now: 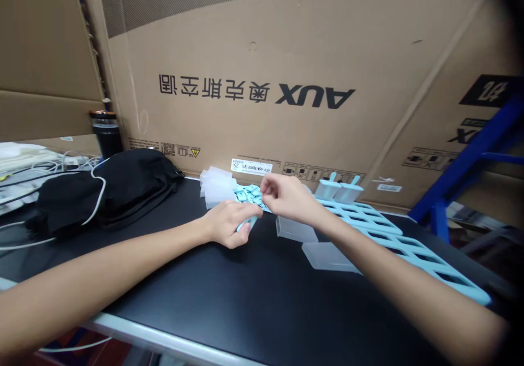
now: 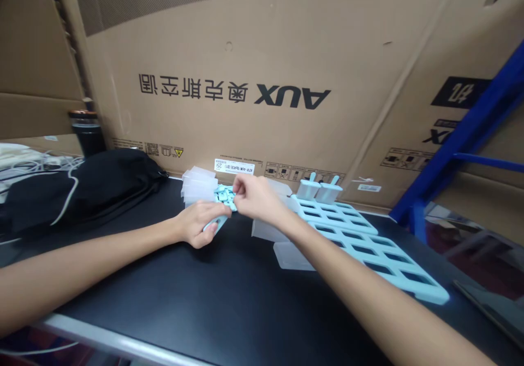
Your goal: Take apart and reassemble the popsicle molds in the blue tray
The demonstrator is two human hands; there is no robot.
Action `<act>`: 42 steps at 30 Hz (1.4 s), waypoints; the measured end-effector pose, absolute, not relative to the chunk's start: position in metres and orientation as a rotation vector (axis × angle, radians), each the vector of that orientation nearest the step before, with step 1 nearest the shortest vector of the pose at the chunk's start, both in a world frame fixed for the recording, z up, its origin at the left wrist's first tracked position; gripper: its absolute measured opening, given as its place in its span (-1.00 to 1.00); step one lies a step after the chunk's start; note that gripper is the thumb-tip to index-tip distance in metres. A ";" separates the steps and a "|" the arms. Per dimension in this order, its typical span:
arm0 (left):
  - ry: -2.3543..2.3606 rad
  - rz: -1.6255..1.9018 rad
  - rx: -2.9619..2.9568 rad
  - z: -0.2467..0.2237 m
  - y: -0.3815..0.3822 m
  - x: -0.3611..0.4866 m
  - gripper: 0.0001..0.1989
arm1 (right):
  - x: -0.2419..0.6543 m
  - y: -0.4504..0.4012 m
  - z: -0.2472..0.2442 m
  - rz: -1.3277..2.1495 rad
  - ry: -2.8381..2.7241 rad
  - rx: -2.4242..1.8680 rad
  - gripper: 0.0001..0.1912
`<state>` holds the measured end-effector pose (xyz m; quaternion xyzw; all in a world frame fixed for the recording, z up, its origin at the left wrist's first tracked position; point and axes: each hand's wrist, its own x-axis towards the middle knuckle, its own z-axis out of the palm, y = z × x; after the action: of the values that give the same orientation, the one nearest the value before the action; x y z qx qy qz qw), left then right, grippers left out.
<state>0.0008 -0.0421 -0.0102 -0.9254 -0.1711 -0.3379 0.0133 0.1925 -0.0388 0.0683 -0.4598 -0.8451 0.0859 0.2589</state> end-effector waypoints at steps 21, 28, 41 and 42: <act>-0.885 -1.972 -3.714 -0.004 -0.042 0.011 -0.67 | 0.168 0.033 0.044 -0.160 -2.665 -1.564 -0.78; -0.958 -1.703 -3.788 -0.005 -0.044 0.017 -0.47 | 0.177 0.039 0.053 -0.143 -2.669 -1.548 -0.89; -1.524 -1.140 -3.295 -0.001 -0.042 0.016 -0.37 | 0.154 -0.009 0.203 0.472 -2.893 -1.691 -0.51; -1.535 -1.135 -3.288 0.000 -0.042 0.016 -0.34 | 0.148 -0.013 0.206 0.496 -2.918 -1.693 -0.46</act>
<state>0.0160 -0.0424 0.0003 -0.8181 -0.3818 -0.2825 -0.3244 0.1482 -0.0128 0.2061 -0.4920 -0.8481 0.1443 -0.1336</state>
